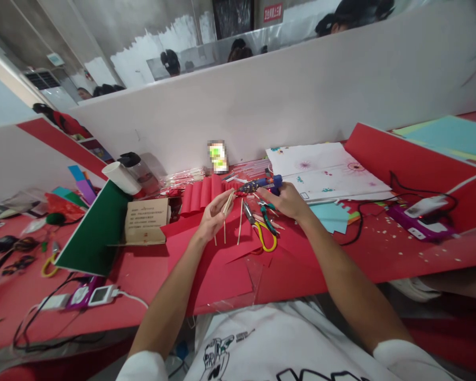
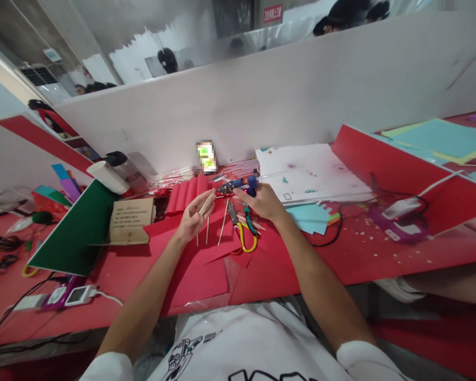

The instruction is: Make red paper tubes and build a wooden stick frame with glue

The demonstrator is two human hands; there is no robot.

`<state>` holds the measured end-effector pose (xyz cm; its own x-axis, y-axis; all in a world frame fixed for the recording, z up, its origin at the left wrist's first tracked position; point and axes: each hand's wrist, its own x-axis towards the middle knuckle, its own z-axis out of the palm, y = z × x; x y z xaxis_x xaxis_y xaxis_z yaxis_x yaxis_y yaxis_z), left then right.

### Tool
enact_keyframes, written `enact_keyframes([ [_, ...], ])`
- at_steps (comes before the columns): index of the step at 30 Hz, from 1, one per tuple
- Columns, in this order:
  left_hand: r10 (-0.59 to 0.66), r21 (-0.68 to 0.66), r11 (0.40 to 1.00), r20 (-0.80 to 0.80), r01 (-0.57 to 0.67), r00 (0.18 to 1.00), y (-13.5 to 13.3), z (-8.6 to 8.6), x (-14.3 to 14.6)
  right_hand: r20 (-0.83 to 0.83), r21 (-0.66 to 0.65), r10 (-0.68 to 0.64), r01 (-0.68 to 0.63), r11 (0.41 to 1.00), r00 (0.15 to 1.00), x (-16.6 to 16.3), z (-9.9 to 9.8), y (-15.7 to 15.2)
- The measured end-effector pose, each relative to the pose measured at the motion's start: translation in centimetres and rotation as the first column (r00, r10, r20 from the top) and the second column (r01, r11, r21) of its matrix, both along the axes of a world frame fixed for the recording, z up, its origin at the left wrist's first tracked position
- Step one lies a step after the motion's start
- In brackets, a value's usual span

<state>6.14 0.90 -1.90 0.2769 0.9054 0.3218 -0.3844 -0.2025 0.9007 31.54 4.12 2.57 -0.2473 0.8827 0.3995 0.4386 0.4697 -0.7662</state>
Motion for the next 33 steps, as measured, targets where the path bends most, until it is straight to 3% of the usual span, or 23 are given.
enact_keyframes([
  [8,-0.013,0.007,1.0,0.023,0.012,1.0,0.1,-0.1,0.0,0.023,-0.023,-0.008,0.009,1.0,1.0,-0.4,-0.2,-0.1],
  [16,0.018,-0.006,1.0,0.007,-0.018,1.0,0.2,-0.3,0.0,0.017,-0.067,0.071,-0.07,0.995,0.997,-0.4,0.1,-0.4],
  [19,0.016,-0.003,1.0,0.007,-0.016,1.0,0.2,-0.4,0.0,-0.062,-0.115,0.129,-0.136,0.984,0.99,-0.3,0.3,-0.5],
  [23,0.002,0.015,1.0,0.016,-0.003,1.0,0.1,-0.1,-0.1,-0.286,-0.232,0.165,-0.235,0.944,0.944,0.6,0.6,-0.7],
  [27,0.002,0.014,1.0,0.009,-0.003,1.0,-0.1,0.2,-0.2,-0.361,-0.234,0.206,-0.302,0.924,0.91,1.9,0.6,-0.6],
  [30,0.006,0.015,1.0,0.01,-0.006,1.0,-0.1,0.3,-0.2,-0.39,-0.206,0.152,-0.247,0.947,0.908,2.5,0.2,0.2],
  [33,-0.002,0.023,1.0,0.027,0.002,1.0,-0.1,0.3,-0.3,-0.332,-0.197,0.003,-0.073,0.978,0.943,3.3,-0.4,1.9],
])
